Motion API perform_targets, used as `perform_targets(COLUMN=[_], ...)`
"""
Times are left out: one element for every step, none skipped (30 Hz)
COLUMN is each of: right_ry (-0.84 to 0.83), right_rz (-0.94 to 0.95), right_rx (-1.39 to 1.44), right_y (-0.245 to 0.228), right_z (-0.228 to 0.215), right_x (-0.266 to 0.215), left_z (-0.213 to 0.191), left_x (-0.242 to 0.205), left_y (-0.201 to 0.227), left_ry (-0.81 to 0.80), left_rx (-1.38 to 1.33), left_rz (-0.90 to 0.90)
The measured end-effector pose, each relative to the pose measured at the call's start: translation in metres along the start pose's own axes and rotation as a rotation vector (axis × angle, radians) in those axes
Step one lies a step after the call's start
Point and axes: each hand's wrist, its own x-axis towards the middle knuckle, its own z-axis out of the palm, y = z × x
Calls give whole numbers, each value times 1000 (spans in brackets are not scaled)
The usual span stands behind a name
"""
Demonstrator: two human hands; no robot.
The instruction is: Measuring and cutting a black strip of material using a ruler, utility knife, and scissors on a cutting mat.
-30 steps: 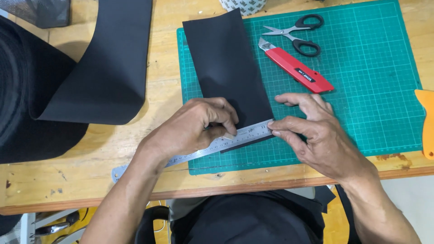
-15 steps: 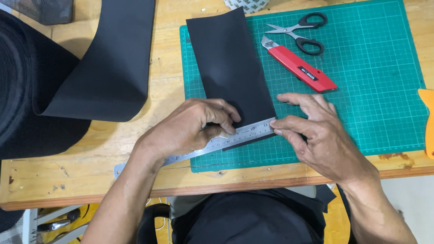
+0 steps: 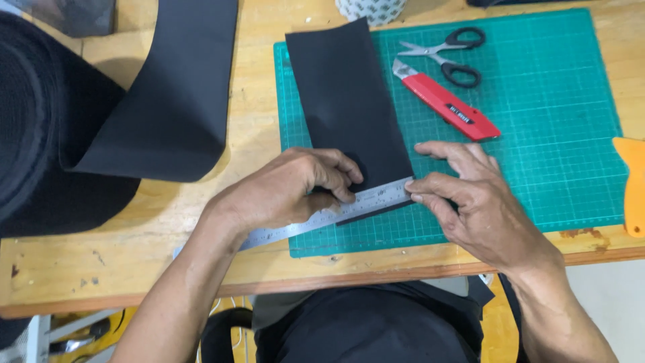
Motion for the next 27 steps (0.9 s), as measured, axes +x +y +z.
perform_targets(right_ry=[8,-4,-17,-12,-15,-20,-18,49,117,112,169,227,223,237,251,250,206,163,163,168,173,173,147,120,118,75,34], right_rz=[1,-2,-5,-5,-39,-71,-68,-98,-129,-129,-114,-100,-100,-45,11,12,68,122,122,125,129,131,112,97,102,173,239], right_rx=[-10,-12,-14,-20,-67,-114,-121,-203,-284,-283,-407,-532,-532,-637,-741,-743,-742,-740,-741,-745,-749,-751,-730,-710,-712,-466,-217], right_y=[0,0,0,-3,-6,-8,-12,-17,-21,-18,-15,-11,-5,3,10,12,14,17,17,18,18,14,9,4,-14,-31,-49], right_z=[-1,-1,0,-2,-4,-7,-8,-9,-9,-9,-9,-8,-4,0,3,7,10,14,14,15,16,13,10,7,0,-7,-14], right_x=[1,2,2,4,6,7,11,15,19,26,32,39,44,50,57,60,63,67,69,71,72,73,73,73,70,68,66], left_z=[-1,0,1,2,3,5,6,7,8,8,9,8,9,9,8,7,7,6,4,3,1,2,2,2,1,0,0], left_x=[2,1,1,1,1,1,3,2,2,3,3,4,3,4,5,6,7,8,9,10,11,12,12,14,13,13,12], left_y=[-1,-2,-3,-5,-7,-10,-11,-13,-15,-15,-15,-15,-15,-15,-14,-15,-16,-17,-16,-15,-14,-16,-17,-18,-17,-16,-15], left_ry=[0,-6,-12,-13,-5,1,1,5,9,10,-2,-14,-12,-15,-18,-19,-30,-41,-41,-65,-89,-90,-88,-87,-91,-93,-95], left_rx=[5,7,8,11,23,32,31,65,98,94,103,113,110,106,102,100,95,93,93,76,60,59,66,70,67,50,34], left_rz=[12,6,0,7,21,35,43,57,72,69,64,61,59,46,32,34,36,37,38,11,-17,-14,-6,3,7,0,-7])
